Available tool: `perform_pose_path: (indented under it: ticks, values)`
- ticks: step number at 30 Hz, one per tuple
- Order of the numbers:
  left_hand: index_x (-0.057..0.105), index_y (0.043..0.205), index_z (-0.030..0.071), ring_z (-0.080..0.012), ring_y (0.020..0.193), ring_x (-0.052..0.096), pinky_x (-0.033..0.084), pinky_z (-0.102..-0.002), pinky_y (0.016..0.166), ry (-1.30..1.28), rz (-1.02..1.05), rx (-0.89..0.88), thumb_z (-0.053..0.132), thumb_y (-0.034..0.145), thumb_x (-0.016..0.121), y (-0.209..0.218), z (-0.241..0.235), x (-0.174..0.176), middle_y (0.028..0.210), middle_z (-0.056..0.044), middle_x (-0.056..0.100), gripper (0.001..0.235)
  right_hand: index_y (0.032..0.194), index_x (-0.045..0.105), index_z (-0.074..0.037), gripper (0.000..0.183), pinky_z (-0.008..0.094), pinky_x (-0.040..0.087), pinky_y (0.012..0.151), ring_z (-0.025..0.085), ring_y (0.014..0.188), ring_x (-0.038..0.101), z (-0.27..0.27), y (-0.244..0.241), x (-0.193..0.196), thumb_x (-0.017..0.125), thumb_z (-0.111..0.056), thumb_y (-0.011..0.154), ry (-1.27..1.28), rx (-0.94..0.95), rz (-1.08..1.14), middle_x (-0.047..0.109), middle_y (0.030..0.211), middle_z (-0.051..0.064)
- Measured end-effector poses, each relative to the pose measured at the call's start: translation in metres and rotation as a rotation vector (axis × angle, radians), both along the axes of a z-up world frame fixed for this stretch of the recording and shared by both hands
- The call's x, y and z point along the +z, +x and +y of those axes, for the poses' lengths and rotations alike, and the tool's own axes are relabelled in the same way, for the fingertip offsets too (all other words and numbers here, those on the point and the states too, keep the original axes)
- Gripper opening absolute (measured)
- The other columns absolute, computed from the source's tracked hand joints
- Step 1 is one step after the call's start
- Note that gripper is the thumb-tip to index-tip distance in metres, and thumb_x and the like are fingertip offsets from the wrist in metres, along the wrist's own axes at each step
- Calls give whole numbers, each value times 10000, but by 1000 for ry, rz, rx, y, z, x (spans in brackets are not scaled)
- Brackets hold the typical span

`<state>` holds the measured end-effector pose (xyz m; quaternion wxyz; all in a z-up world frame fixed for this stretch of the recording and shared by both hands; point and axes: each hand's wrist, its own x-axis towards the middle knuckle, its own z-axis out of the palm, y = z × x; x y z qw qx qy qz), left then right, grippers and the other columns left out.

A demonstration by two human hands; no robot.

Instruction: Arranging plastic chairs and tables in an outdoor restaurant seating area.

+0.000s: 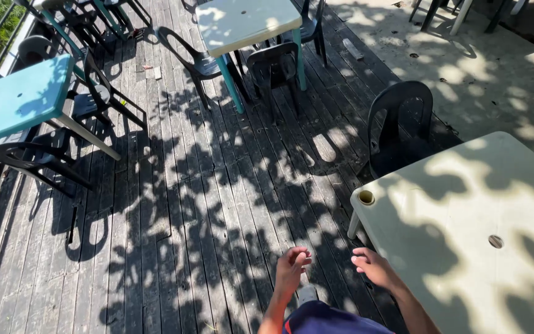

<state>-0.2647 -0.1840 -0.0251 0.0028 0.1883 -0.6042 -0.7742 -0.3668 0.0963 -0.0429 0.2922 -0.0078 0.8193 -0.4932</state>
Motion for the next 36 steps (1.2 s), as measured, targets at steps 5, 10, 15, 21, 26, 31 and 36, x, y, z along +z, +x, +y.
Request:
perform_pose_path:
  ticks: [5,10,15,21,26,31,36]
  values:
    - [704,1172,84,-111,931,753,523,-254,730,-43,-5,-14,256,984,624,-76,-48,46,1052,0,797,266,1327,622,-51,483,300,597,816,163,876,784,-54,-65,45,663,-317,927,-63,-26,43,759,1056,61]
    - [695,1196,82,-109,933,735,513,-255,731,7,-56,-27,255,1005,638,-141,-78,35,1047,-7,771,264,1329,635,-20,497,333,617,809,227,893,762,-63,-160,-22,679,-281,909,-275,-23,34,769,1053,144]
    - [696,1190,94,-105,901,719,504,-259,699,-55,-100,-81,245,1002,628,-232,-91,23,1052,-1,779,250,1417,572,-134,512,359,562,825,171,964,750,-71,-276,38,603,-325,943,-86,-104,-126,766,1104,36]
    - [687,1199,119,-82,914,732,524,-250,734,-93,-184,3,277,1001,632,-386,-102,34,1053,12,778,260,1404,644,-113,508,383,529,807,246,1071,640,-54,-492,-22,633,-408,990,14,-212,-72,703,1181,120]
    - [687,1204,116,-77,919,708,517,-248,746,-65,-211,-40,278,1001,621,-509,-94,51,1069,24,776,269,1442,588,-47,633,392,507,867,341,1112,669,-35,-660,-98,676,-454,965,-11,-307,38,694,1259,191]
    - [690,1193,67,-110,899,693,511,-263,735,49,-54,-53,246,1021,636,-596,-85,70,1065,-23,773,254,1505,489,8,755,421,477,995,319,1265,575,-41,-732,-60,673,-506,984,47,-468,114,570,1437,238]
    - [693,1174,100,-81,937,736,544,-234,743,-42,-186,-97,266,999,612,-652,-76,80,1079,14,785,255,1568,433,-128,827,599,436,1035,345,1392,447,-45,-773,-43,464,-674,948,-134,-571,-232,457,1569,134]
